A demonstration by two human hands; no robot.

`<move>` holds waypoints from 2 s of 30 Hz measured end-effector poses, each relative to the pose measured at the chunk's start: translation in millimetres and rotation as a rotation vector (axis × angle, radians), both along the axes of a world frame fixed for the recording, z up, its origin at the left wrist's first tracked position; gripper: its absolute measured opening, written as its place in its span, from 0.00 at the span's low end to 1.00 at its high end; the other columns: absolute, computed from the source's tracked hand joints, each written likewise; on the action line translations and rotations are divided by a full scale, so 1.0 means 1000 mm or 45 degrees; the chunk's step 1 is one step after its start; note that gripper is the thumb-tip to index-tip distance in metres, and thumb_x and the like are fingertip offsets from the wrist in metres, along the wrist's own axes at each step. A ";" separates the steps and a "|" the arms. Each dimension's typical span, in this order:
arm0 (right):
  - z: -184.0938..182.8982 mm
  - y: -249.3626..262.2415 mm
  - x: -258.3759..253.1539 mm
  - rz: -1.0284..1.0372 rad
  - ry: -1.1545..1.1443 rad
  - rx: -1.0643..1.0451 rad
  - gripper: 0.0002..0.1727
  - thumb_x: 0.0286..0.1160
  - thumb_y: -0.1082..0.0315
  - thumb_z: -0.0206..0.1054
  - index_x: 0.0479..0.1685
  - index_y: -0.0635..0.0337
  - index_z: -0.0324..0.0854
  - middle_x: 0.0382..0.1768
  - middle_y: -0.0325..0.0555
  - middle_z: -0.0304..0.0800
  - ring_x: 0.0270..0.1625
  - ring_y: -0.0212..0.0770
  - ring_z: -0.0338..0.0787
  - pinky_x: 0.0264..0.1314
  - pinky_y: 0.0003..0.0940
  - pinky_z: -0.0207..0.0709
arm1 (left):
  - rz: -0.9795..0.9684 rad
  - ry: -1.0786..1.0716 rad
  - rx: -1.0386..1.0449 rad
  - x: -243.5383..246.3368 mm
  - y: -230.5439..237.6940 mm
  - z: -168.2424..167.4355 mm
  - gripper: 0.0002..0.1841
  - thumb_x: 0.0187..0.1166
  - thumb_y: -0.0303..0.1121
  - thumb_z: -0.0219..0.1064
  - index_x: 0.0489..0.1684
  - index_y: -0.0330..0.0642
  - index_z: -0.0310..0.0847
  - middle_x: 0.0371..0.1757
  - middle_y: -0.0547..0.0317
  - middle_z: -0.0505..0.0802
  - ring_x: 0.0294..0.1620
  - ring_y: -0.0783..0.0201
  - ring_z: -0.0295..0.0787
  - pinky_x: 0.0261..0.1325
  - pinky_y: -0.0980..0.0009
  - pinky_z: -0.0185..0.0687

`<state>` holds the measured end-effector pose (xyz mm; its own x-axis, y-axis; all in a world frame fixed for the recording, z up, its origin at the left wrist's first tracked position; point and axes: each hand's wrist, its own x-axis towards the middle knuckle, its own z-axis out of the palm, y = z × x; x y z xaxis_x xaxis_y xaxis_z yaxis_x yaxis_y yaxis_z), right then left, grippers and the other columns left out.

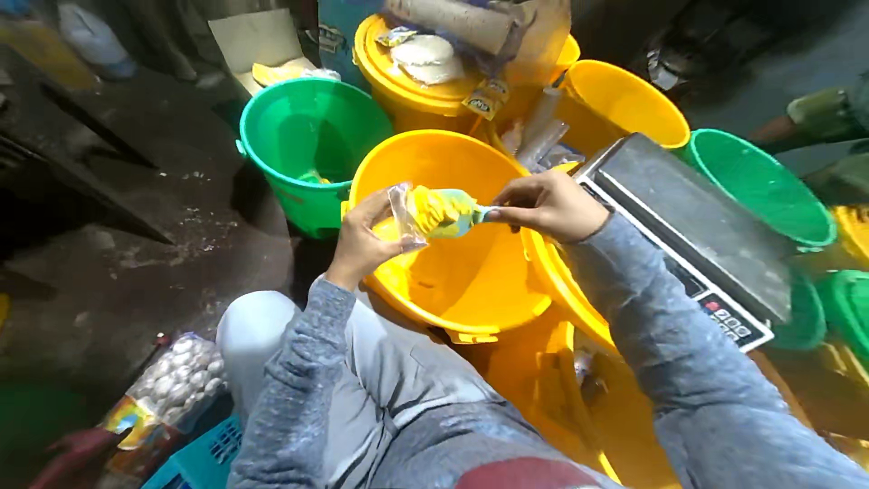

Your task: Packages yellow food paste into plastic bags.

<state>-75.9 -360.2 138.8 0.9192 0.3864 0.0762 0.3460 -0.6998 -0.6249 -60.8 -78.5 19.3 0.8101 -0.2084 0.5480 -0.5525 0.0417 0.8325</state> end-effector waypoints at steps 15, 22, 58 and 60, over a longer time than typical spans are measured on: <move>-0.019 0.017 -0.062 -0.208 -0.183 -0.166 0.15 0.80 0.54 0.66 0.43 0.56 0.90 0.22 0.39 0.88 0.21 0.31 0.84 0.27 0.34 0.80 | 0.123 0.367 -0.144 0.004 -0.032 -0.022 0.29 0.68 0.19 0.75 0.73 0.38 0.79 0.63 0.54 0.91 0.57 0.68 0.90 0.62 0.69 0.87; -0.020 -0.011 -0.057 -0.144 -1.068 -0.199 0.09 0.79 0.64 0.71 0.47 0.54 0.96 0.37 0.50 0.97 0.36 0.43 0.94 0.40 0.39 0.85 | -0.133 0.632 -0.259 0.009 -0.026 -0.018 0.20 0.78 0.20 0.66 0.69 0.43 0.82 0.54 0.62 0.92 0.47 0.75 0.88 0.52 0.74 0.87; -0.056 -0.001 0.005 -0.118 0.107 -0.416 0.11 0.81 0.61 0.71 0.55 0.54 0.91 0.37 0.53 0.96 0.36 0.55 0.94 0.43 0.64 0.85 | 0.154 0.973 -1.053 0.036 0.034 0.002 0.20 0.94 0.39 0.33 0.68 0.49 0.69 0.60 0.56 0.86 0.61 0.56 0.88 0.64 0.52 0.88; -0.114 0.026 0.037 -0.030 0.430 -0.667 0.15 0.84 0.55 0.68 0.56 0.55 0.91 0.44 0.59 0.95 0.49 0.65 0.94 0.52 0.73 0.80 | 0.108 0.967 -1.055 0.038 0.037 0.000 0.19 0.94 0.45 0.35 0.65 0.52 0.70 0.57 0.58 0.88 0.56 0.59 0.90 0.59 0.57 0.90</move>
<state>-38.9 -334.1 24.9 0.8681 0.2734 -0.4143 0.1702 -0.9480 -0.2690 -23.1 -41.5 19.8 0.9868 0.0622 -0.1494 0.0584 0.7243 0.6870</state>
